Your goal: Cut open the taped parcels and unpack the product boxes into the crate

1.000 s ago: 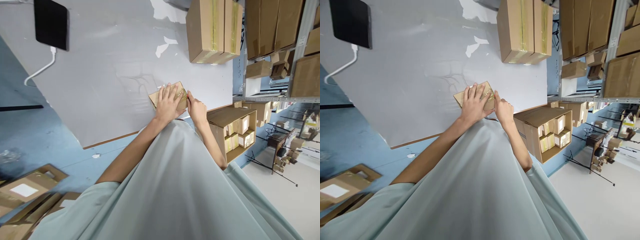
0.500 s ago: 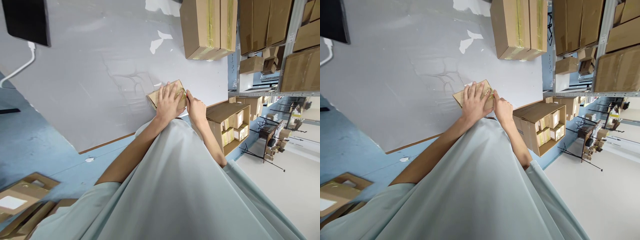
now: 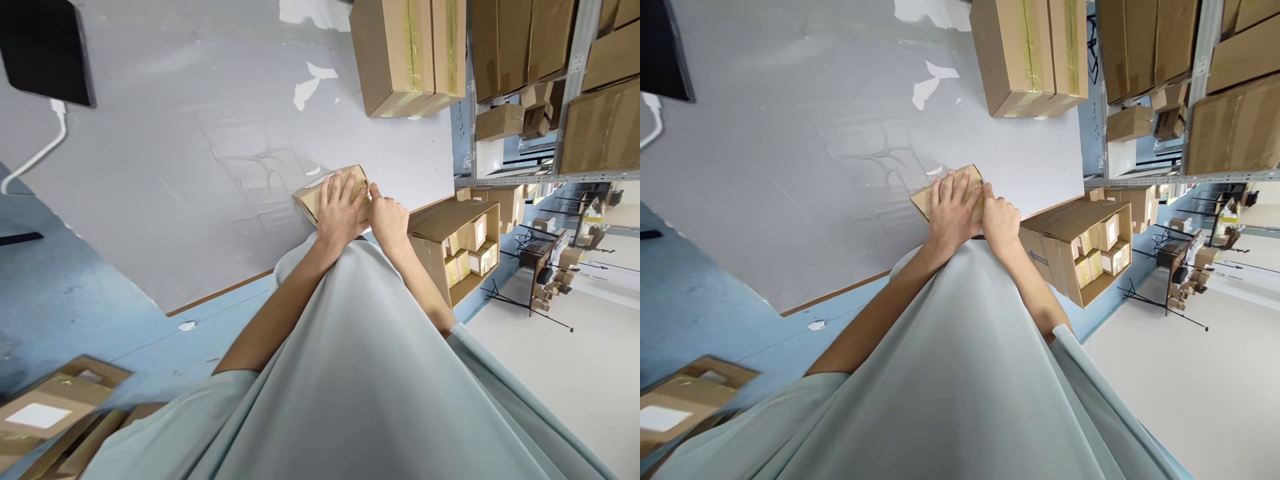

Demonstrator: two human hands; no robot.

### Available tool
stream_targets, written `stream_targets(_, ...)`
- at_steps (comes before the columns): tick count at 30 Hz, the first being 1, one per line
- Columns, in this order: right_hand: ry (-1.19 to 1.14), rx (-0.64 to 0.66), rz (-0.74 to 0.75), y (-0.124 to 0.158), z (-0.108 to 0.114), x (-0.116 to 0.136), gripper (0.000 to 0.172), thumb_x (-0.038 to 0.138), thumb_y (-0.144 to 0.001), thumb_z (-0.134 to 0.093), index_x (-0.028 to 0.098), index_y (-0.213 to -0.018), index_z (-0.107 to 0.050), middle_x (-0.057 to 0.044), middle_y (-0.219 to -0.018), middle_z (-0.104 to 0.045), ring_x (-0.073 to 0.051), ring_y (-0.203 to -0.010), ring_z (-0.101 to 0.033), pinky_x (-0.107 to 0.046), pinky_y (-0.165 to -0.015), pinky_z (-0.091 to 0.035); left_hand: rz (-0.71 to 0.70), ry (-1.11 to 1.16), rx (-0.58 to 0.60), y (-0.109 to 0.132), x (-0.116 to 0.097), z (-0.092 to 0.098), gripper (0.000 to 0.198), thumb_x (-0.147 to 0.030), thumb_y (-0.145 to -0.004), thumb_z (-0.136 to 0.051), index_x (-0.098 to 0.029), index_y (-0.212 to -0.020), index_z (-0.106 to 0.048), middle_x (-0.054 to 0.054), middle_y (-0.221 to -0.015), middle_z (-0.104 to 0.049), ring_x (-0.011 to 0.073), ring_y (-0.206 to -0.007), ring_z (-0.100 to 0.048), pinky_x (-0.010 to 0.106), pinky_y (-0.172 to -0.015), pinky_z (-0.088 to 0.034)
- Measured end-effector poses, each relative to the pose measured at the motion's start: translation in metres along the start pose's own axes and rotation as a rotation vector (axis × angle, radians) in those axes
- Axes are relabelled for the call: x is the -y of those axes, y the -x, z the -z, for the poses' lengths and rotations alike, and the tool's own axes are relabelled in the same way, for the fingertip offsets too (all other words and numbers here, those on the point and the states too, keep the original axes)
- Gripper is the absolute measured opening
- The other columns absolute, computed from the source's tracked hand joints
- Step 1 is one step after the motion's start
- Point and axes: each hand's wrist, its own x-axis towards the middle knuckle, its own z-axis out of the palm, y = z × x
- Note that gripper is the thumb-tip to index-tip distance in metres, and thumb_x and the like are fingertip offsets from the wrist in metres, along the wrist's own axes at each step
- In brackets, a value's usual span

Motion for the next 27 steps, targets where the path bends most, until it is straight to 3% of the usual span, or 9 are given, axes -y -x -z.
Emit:
stream_targets(8, -0.035, -0.010, 0.007, -0.004, -0.003, -0.007, 0.055, 0.021, -0.124, -0.034, 0.025, -0.178, -0.044, -0.021, -0.125, -0.083, -0.030, -0.119, -0.083, -0.037, -0.098, -0.062, 0.018, -0.012, 0.031, -0.001, -0.001, 0.001, 0.074, -0.060, -0.102, -0.070, -0.028, -0.168, -0.060, 0.013, -0.189, -0.039, 0.0460, -0.179, -0.025, 0.075, -0.146, -0.010)
stream_targets(21, -0.141, 0.021, 0.053, -0.008, -0.002, -0.027, 0.048, 0.028, -0.124, -0.033, 0.026, -0.166, -0.057, -0.020, -0.129, -0.083, -0.029, -0.120, -0.082, -0.037, -0.098, -0.060, 0.008, -0.153, -0.005, -0.001, -0.001, -0.002, 0.070, -0.058, -0.101, -0.074, -0.030, -0.164, -0.063, 0.014, -0.186, -0.044, 0.0440, -0.178, -0.031, 0.074, -0.144, -0.019)
stream_targets(27, -0.143, 0.033, 0.095, -0.008, -0.008, -0.039, 0.051, 0.028, -0.124, -0.033, 0.027, -0.170, -0.054, -0.021, -0.129, -0.083, -0.030, -0.118, -0.082, -0.038, -0.098, -0.061, 0.026, -0.178, 0.010, 0.001, -0.002, -0.003, 0.073, -0.061, -0.099, -0.077, -0.032, -0.164, -0.063, 0.013, -0.186, -0.045, 0.0422, -0.178, -0.031, 0.073, -0.144, -0.019)
